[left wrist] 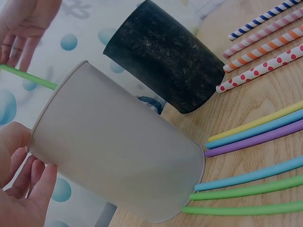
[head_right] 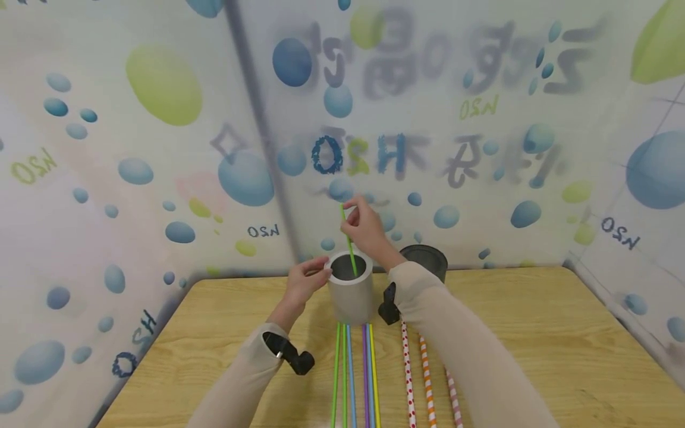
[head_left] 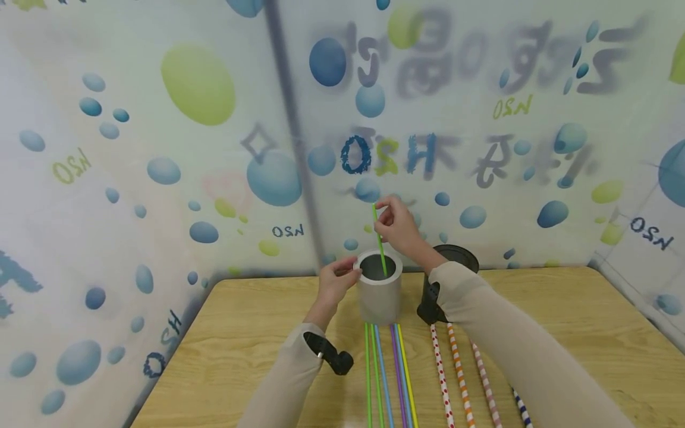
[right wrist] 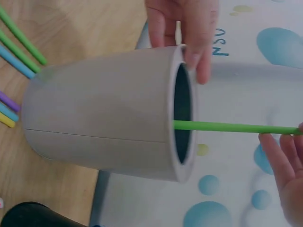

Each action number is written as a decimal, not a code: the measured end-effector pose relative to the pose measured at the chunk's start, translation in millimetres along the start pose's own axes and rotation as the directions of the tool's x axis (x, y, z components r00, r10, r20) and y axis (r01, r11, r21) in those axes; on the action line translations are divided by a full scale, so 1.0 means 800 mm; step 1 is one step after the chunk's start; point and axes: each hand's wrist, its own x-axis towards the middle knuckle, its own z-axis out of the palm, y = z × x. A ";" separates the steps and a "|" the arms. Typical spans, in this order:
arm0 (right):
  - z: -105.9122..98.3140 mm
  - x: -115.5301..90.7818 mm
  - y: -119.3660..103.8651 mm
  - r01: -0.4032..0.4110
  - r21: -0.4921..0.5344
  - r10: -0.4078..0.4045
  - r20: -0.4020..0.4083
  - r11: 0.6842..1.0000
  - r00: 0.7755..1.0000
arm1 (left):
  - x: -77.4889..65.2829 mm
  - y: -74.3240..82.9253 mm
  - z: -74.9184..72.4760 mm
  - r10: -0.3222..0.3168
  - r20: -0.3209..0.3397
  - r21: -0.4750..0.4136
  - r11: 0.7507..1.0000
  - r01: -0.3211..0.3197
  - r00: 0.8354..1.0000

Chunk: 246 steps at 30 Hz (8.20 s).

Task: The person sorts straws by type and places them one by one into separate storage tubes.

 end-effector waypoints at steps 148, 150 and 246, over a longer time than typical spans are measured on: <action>0.053 -0.213 0.115 -0.579 0.080 0.584 -0.061 0.811 0.810 | 0.016 -0.033 0.003 0.044 -0.099 0.037 0.998 -0.040 0.994; 0.054 -0.213 0.116 -0.569 0.057 0.571 -0.072 0.821 0.818 | 0.017 -0.033 0.003 0.040 -0.100 0.038 0.999 -0.037 0.994; 0.002 -0.160 0.058 -0.454 0.200 0.466 -0.019 0.868 0.884 | 0.014 -0.030 0.002 0.000 -0.087 0.031 1.000 0.003 0.996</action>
